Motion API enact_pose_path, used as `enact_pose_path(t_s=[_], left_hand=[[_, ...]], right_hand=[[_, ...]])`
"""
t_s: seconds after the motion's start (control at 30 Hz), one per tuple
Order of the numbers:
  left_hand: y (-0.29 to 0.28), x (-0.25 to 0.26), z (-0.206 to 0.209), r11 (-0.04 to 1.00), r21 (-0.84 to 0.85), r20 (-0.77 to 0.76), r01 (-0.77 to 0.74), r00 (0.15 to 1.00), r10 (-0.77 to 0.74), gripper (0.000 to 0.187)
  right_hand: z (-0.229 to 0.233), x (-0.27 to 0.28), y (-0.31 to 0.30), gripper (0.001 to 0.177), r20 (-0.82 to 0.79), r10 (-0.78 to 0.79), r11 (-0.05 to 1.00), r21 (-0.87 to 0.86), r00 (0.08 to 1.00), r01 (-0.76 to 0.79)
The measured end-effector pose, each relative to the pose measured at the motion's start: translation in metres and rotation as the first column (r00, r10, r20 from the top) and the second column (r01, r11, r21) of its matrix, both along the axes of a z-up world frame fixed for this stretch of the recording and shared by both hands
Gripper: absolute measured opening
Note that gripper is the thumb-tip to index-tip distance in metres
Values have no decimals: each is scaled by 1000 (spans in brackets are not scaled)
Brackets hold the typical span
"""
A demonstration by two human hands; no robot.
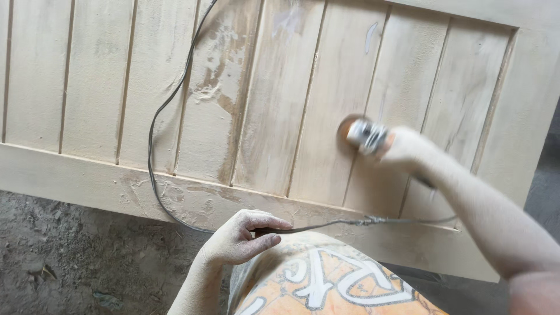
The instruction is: The person uses a power sander to smooth the surface of a wooden door.
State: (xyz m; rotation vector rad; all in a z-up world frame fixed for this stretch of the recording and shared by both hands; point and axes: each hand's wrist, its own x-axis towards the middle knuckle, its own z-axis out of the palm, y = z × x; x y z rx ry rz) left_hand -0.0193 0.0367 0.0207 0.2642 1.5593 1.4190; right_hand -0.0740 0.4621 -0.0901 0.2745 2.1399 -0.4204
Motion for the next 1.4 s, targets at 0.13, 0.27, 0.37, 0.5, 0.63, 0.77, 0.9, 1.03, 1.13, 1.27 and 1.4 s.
enact_pose_path(t_s=[0.13,0.27,0.37,0.5,0.63,0.77,0.9,1.03,1.13,1.27,1.4], left_hand=[[1,4,1,999,-5,-25,39,999,-39,28],[3,1,0,1000,7,29,28,999,-28,30],[2,-3,0,998,-55,33,35,999,-33,33],[-1,-12,-2,999,-20,80,-30,996,31,37],[-4,-17,-4,996,-38,147,-85,985,89,41],[-6,-20,-8,992,8,168,-130,978,127,39],[-10,-19,-10,987,-22,188,-157,969,159,40],[-15,-17,-10,977,3,176,-212,962,208,38],[-16,-17,-13,976,-18,203,-219,955,218,38],[-16,-16,-17,983,-15,194,-182,964,181,39],[-18,-20,-21,979,-7,181,-202,963,200,41]], right_hand=[[14,56,-39,47,-71,100,985,-131,993,-108],[11,30,-31,42,16,-84,981,-173,996,85],[-9,-21,8,41,-34,-24,999,-25,999,23],[-37,-102,69,46,-149,-194,981,-37,970,190],[-39,-166,94,55,-180,-359,933,-87,916,349],[-30,-209,81,58,-224,-379,925,-111,898,363],[-24,-225,61,58,-227,-355,933,-140,907,331],[-19,-223,35,57,-255,-177,984,-30,951,175],[-12,-200,8,55,-159,-21,998,49,987,29],[-3,-149,-36,30,29,147,989,20,989,-148],[-2,-131,-47,46,58,389,921,-23,919,-389]])
